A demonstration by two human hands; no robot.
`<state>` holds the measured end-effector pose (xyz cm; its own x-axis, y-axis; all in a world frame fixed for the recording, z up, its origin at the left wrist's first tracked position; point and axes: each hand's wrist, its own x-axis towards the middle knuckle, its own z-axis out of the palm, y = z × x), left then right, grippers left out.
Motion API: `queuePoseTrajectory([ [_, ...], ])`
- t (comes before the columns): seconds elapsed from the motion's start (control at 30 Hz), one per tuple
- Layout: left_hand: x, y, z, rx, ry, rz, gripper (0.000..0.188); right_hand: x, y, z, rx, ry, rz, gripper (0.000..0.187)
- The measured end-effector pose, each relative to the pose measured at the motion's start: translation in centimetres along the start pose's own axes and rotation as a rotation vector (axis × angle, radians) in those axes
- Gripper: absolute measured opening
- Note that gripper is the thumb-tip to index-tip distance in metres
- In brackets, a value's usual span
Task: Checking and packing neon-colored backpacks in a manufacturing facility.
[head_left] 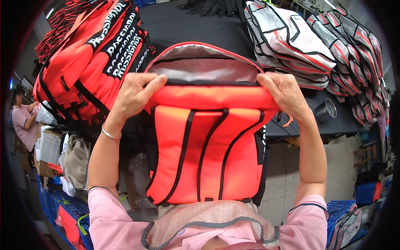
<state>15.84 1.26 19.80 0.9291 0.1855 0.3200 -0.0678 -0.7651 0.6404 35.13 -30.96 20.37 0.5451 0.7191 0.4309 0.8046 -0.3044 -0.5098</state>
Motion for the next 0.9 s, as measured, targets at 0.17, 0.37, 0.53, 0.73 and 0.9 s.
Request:
queuePoseTrajectory([
  [0.17, -2.3, 1.6, -0.1, -0.149, 0.189, 0.152, 0.042, -1.1, -0.4, -2.4, 0.306, -0.127, 0.041, 0.033],
  [0.37, 6.2, 0.7, -4.0, 0.090, 0.416, 0.157, 0.049, 6.0, 2.5, -3.0, 0.139, 0.220, -0.127, 0.037],
  [0.53, 11.8, -12.0, -0.4, 0.581, 0.537, 0.307, 0.036, 11.0, 10.9, 6.4, -0.217, 0.405, -0.294, 0.039],
  [0.73, -0.9, -16.2, 13.4, 0.852, -0.010, 0.146, 0.043, -1.1, 17.5, 18.7, -0.483, -0.012, 0.018, 0.055],
  [0.9, -2.2, -13.4, 11.5, 0.718, 0.024, 0.124, 0.040, -1.0, 10.8, 15.1, -0.240, -0.065, 0.092, 0.074],
])
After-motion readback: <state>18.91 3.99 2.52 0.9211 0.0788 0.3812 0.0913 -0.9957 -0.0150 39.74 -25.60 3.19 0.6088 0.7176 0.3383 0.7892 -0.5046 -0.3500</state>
